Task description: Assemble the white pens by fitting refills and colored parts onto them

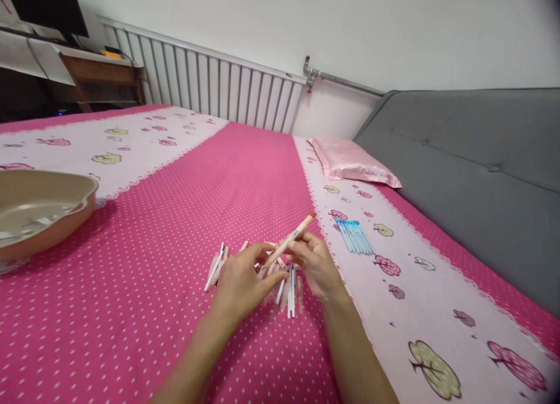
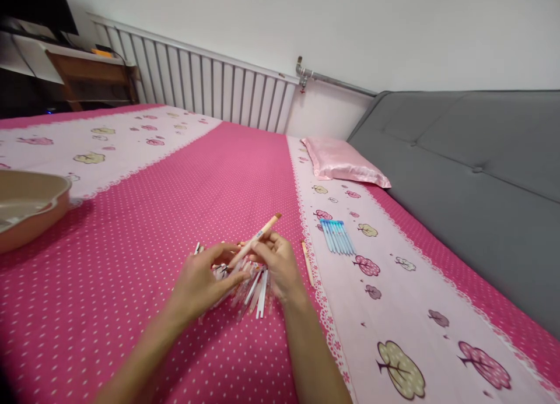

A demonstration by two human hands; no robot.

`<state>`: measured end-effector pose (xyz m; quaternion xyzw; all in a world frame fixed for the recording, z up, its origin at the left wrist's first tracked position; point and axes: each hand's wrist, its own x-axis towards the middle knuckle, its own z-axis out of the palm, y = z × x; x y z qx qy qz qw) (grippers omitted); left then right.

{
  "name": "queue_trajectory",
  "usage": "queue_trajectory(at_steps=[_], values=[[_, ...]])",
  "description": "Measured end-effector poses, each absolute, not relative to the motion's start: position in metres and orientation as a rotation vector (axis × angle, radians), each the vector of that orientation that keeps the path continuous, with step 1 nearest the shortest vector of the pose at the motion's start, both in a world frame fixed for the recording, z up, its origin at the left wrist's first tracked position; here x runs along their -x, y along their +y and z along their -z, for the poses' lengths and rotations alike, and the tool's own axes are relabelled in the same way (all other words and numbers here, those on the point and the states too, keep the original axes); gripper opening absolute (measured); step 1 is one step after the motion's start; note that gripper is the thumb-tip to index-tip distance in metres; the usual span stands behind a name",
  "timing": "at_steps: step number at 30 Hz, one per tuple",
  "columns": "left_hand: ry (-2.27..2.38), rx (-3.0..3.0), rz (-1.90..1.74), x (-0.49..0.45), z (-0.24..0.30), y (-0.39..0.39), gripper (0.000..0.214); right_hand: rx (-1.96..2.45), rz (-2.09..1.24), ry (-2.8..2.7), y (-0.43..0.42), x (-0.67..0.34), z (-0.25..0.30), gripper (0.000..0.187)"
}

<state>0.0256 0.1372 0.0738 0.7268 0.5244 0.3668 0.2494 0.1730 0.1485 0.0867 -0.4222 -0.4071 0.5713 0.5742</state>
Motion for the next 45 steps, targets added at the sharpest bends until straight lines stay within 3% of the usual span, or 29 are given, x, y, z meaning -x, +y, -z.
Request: queue_trajectory(at_steps=[4, 12, 21, 29, 40, 45], values=[[1.498, -2.002, -1.07, -0.024, -0.072, 0.138, 0.023, 0.976, -1.266, -0.984, 0.146, -0.169, -0.085, 0.021], [1.551, -2.062, -1.043, -0.02, -0.074, 0.137, 0.024, 1.092, -1.061, -0.94, 0.152, -0.174, -0.079, 0.026], [1.435, -2.018, -0.923, -0.02, -0.079, 0.137, 0.038, 1.074, -1.075, -0.948, 0.156, -0.173, -0.077, 0.026], [1.106, -1.425, -0.973, -0.014, -0.072, 0.144, 0.051, 0.935, -1.266, -0.918, 0.154, -0.171, -0.082, 0.025], [1.196, -1.499, -1.207, -0.015, -0.075, 0.145, 0.023, 0.917, -1.276, -0.824, 0.153, -0.167, -0.083, 0.023], [1.305, -1.59, -1.15, -0.013, -0.075, 0.144, 0.032, 0.901, -1.29, -0.823, 0.153, -0.168, -0.083, 0.023]])
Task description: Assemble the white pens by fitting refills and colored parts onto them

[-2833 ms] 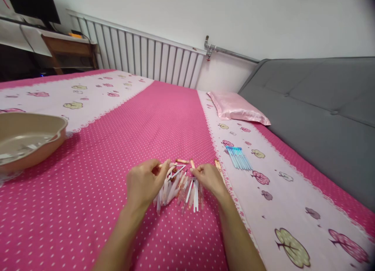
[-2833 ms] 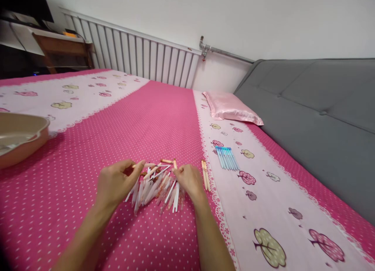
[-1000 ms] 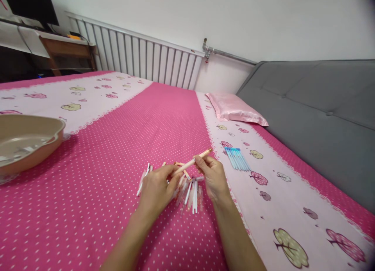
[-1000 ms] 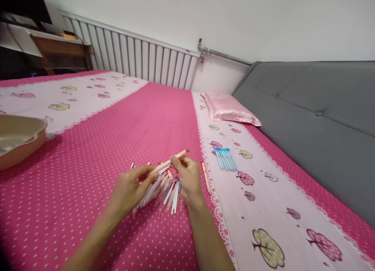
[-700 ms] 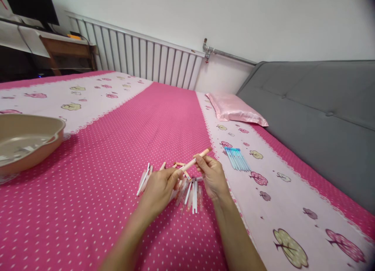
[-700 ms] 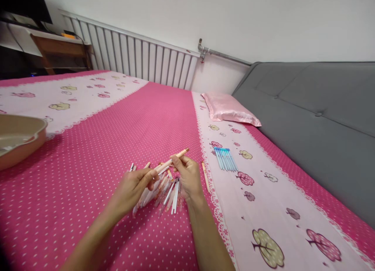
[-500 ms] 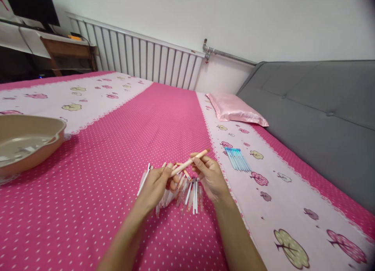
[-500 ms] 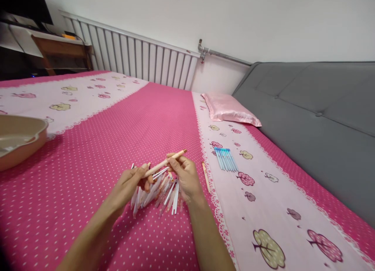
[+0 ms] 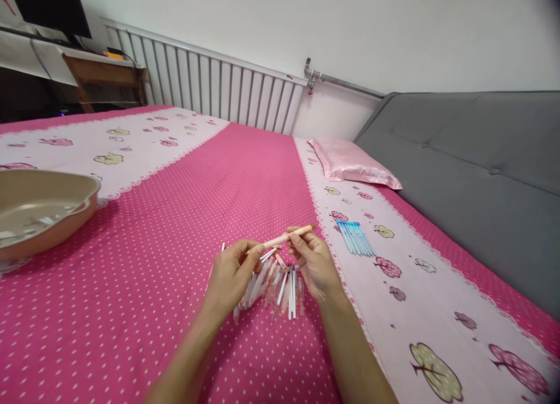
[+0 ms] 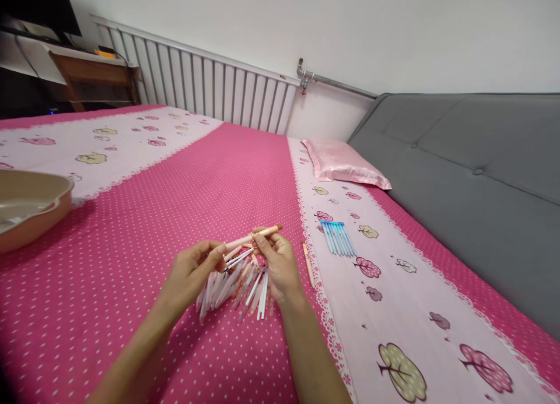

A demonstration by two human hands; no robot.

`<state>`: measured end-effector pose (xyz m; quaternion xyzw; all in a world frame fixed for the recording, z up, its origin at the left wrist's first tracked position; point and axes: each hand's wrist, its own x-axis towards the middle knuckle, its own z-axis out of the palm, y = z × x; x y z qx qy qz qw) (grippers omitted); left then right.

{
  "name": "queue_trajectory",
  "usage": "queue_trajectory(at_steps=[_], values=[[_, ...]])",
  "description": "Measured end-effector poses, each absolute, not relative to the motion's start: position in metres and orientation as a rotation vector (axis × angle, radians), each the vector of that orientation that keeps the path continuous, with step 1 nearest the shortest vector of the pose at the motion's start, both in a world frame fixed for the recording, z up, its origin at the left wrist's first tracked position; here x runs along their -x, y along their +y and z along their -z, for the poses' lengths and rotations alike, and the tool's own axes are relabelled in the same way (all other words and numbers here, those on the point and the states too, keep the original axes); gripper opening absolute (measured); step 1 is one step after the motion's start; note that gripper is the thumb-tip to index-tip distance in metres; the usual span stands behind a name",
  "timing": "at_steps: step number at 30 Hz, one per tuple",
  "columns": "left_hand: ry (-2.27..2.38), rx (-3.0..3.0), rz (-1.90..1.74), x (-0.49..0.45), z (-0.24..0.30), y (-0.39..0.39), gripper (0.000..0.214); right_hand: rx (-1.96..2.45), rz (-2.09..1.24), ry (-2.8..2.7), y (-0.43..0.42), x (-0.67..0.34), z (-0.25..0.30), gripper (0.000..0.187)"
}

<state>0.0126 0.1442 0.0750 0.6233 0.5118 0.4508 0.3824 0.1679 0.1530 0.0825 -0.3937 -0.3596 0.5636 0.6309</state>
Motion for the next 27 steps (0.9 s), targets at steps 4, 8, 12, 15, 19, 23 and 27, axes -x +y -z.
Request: queue_trajectory(at_steps=[4, 8, 12, 15, 19, 23, 27], values=[[1.321, -1.5, -1.107, -0.0098, -0.0744, 0.1445, 0.052, 0.893, -1.33, -0.859, 0.1523, -0.1675, -0.0828, 0.023], [1.312, -1.45, -1.096, -0.0084, -0.0728, 0.1452, 0.056, 0.894, -1.348, -0.861, 0.1519, -0.1664, -0.0826, 0.024], [1.274, -1.483, -1.213, -0.0107, -0.0745, 0.1448, 0.037, 0.909, -1.341, -0.831, 0.1527, -0.1674, -0.0806, 0.024], [1.273, -1.544, -1.232, -0.0128, -0.0772, 0.1442, 0.032, 0.904, -1.337, -0.813, 0.1529, -0.1683, -0.0805, 0.024], [1.254, -1.57, -1.213, -0.0135, -0.08, 0.1427, 0.025, 0.907, -1.34, -0.801, 0.1521, -0.1673, -0.082, 0.025], [1.38, -1.603, -1.144, -0.0112, -0.0791, 0.1422, 0.037, 0.899, -1.338, -0.81, 0.1523, -0.1678, -0.0812, 0.023], [1.396, -1.438, -1.152, -0.0042, -0.0741, 0.1451, 0.052, 0.865, -1.306, -0.796, 0.1533, -0.172, -0.0803, 0.022]])
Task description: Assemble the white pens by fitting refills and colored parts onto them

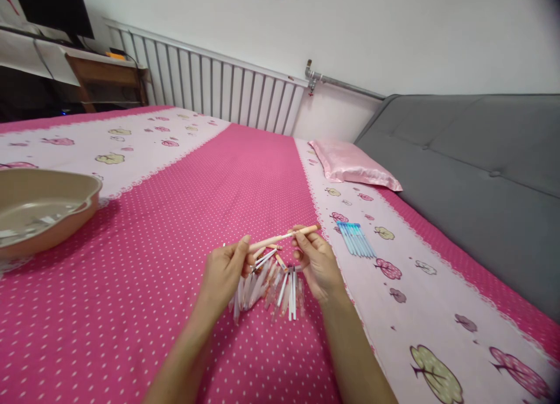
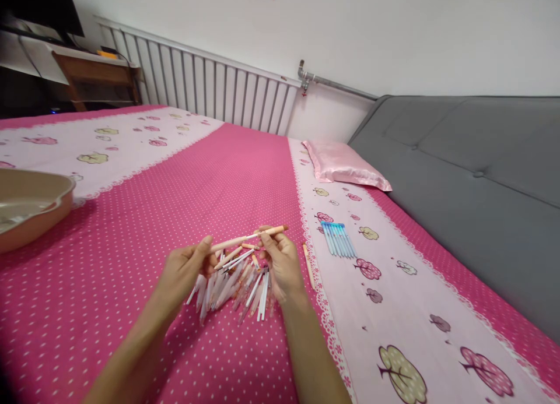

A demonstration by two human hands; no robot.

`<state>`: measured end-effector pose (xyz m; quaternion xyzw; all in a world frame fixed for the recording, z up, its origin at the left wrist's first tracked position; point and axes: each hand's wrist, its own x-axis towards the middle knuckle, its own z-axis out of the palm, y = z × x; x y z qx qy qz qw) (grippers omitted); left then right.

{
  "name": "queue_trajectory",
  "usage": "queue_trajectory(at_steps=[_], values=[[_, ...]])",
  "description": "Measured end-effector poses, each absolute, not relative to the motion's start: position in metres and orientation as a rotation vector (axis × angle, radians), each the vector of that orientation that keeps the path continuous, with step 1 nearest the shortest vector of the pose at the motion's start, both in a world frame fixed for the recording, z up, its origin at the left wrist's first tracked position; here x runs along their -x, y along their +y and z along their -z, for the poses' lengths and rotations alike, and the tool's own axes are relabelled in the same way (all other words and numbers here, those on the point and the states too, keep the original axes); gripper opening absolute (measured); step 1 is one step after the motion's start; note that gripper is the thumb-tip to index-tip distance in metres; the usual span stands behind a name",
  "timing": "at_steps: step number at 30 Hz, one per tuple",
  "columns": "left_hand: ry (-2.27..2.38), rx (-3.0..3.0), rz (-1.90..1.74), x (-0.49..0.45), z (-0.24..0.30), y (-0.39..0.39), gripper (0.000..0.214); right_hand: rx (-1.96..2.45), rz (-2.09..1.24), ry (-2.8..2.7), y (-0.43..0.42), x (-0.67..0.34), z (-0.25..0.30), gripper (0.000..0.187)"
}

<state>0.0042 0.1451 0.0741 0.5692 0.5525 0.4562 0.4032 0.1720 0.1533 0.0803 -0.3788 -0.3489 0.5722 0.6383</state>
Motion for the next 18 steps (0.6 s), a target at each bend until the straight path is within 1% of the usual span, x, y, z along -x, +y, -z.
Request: queue_trajectory(at_steps=[5, 9, 11, 13, 15, 18], values=[[1.397, -1.338, -1.167, 0.002, -0.074, 0.148, 0.055, 0.871, -1.272, -0.76, 0.154, -0.178, -0.082, 0.023], [1.64, -1.561, -1.126, 0.002, -0.079, 0.146, 0.055, 0.98, -1.149, -0.794, 0.157, -0.184, -0.08, 0.023], [1.867, -1.744, -1.1, 0.0, -0.08, 0.144, 0.054, 1.094, -1.111, -0.866, 0.159, -0.187, -0.078, 0.028], [2.052, -1.903, -1.071, -0.001, -0.081, 0.142, 0.052, 1.214, -1.115, -0.949, 0.161, -0.19, -0.075, 0.037], [2.143, -1.989, -1.038, -0.003, -0.081, 0.142, 0.051, 1.316, -1.109, -1.042, 0.163, -0.192, -0.07, 0.044], [2.176, -2.012, -1.005, -0.004, -0.079, 0.142, 0.051, 1.466, -1.003, -1.252, 0.165, -0.195, -0.063, 0.047]])
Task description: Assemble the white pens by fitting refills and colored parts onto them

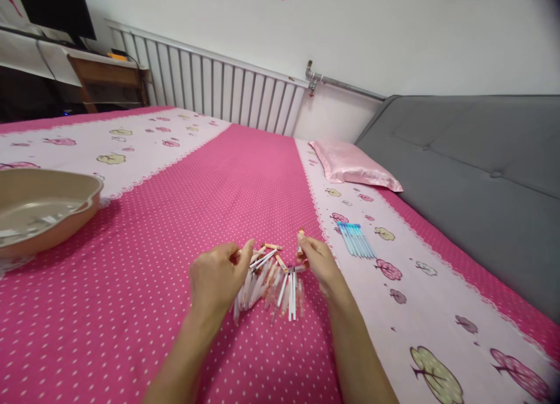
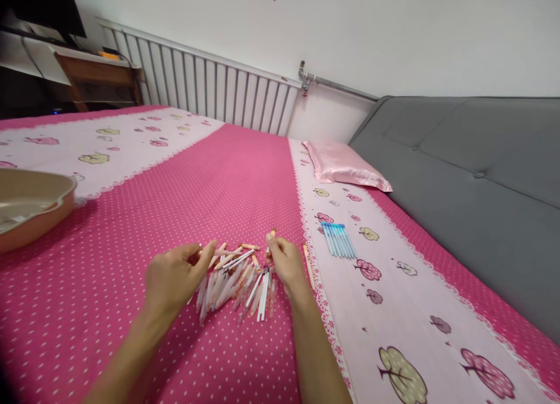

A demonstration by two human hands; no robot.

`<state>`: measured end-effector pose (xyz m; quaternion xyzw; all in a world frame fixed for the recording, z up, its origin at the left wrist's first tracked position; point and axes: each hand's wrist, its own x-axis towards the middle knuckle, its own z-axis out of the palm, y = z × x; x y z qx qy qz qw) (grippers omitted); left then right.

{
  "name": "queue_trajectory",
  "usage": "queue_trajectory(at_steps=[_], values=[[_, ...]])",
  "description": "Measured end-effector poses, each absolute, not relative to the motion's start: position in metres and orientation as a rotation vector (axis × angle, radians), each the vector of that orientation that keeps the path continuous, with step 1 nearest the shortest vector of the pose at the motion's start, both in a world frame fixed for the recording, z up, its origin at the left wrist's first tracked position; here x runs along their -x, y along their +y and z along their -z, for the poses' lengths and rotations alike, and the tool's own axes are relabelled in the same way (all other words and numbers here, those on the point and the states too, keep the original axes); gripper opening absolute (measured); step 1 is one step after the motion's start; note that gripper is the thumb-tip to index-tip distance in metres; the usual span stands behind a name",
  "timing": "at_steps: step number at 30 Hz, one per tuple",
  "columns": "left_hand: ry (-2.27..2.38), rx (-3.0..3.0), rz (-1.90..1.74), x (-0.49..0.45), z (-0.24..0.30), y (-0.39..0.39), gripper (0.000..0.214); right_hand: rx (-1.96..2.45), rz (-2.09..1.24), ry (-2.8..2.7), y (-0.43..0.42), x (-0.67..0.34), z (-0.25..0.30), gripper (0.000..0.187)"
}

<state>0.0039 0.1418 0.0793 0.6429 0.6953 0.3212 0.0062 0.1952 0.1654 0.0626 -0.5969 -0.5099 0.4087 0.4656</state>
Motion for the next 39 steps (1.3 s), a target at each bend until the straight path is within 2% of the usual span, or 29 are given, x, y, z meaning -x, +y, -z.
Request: queue_trajectory(at_steps=[7, 14, 18, 22, 25, 28, 34, 36, 39], values=[[2.175, -2.004, -1.169, 0.004, -0.085, 0.138, 0.052, 1.9, -0.481, -1.737, 0.169, -0.197, -0.05, 0.049], [2.149, -1.763, -1.503, 0.009, -0.094, 0.133, 0.044, 2.156, -0.355, -1.893, 0.173, -0.191, -0.036, 0.052], [2.087, -1.853, -1.182, 0.004, -0.073, 0.147, 0.042, 2.212, -0.383, -1.856, 0.173, -0.202, -0.045, 0.05], [1.972, -2.015, -0.735, 0.0, -0.058, 0.156, 0.04, 2.442, -0.267, -1.552, 0.175, -0.234, -0.05, 0.029], [1.939, -2.08, -0.717, 0.001, -0.06, 0.156, 0.043, 2.625, -0.271, -1.435, 0.178, -0.257, -0.044, 0.033], [1.98, -2.035, -0.772, 0.003, -0.065, 0.155, 0.043, 2.697, -0.415, -1.396, 0.181, -0.27, -0.033, 0.034], [1.914, -1.944, -0.88, 0.003, -0.07, 0.153, 0.038, 2.576, -0.426, -1.388, 0.183, -0.274, -0.033, 0.019], [1.839, -1.946, -0.962, 0.001, -0.071, 0.151, 0.037, 2.231, -0.526, -1.396, 0.18, -0.267, -0.042, 0.019], [1.691, -1.98, -1.06, -0.007, -0.073, 0.146, 0.036, 1.499, -0.912, -1.252, 0.172, -0.241, -0.059, 0.023]])
